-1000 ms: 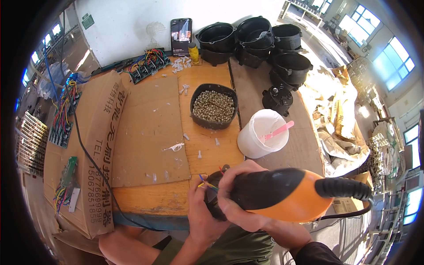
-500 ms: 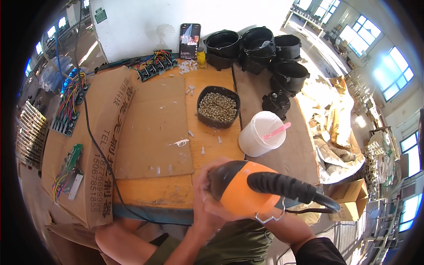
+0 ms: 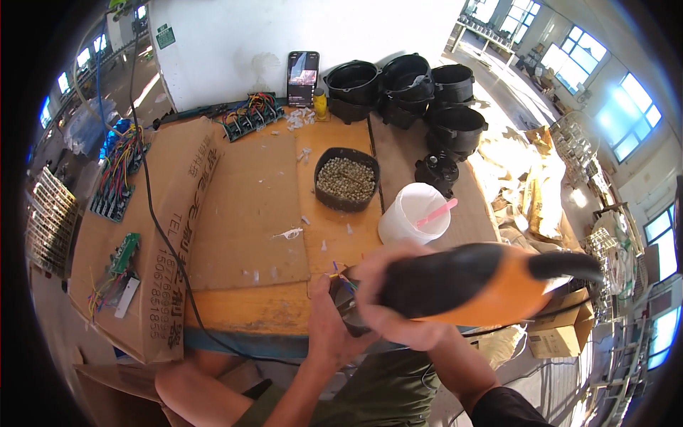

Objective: The person assembles electronic components by applying a pink paste from a container onto a circuit board and using a powered screwdriver to secure the board into a housing.

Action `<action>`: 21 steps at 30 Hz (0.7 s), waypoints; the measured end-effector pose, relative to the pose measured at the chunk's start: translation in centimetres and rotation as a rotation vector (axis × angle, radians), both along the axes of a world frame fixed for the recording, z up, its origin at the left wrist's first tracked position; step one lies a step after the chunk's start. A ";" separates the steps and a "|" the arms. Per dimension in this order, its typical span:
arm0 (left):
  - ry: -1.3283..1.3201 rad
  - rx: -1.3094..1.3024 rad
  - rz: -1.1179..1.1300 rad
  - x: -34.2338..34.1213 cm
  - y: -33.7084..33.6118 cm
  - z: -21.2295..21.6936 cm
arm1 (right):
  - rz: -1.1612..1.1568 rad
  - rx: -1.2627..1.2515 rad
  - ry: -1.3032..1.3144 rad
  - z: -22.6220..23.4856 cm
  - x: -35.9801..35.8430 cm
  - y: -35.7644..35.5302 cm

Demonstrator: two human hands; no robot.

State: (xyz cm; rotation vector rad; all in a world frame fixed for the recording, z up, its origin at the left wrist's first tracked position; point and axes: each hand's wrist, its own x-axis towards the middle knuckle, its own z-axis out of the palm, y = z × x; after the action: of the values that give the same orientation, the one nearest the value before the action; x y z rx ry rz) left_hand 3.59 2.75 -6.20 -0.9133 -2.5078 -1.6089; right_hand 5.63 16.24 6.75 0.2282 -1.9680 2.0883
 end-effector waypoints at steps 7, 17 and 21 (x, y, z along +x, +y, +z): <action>-0.072 0.080 0.061 0.7 0.3 1.4 | -0.310 -0.024 0.098 -3.4 0.1 2.8; -0.107 0.111 0.063 0.6 0.5 1.9 | -0.229 -0.169 0.020 -4.3 -0.1 2.9; -0.131 0.100 0.076 0.7 0.4 2.1 | -0.196 -0.184 0.014 -4.5 -0.3 3.0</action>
State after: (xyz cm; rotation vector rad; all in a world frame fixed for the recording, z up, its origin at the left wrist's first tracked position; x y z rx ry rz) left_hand 4.32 3.16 -4.14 -0.7157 -2.4832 -1.8063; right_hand 5.29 19.22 2.22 0.0128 -1.7014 2.1146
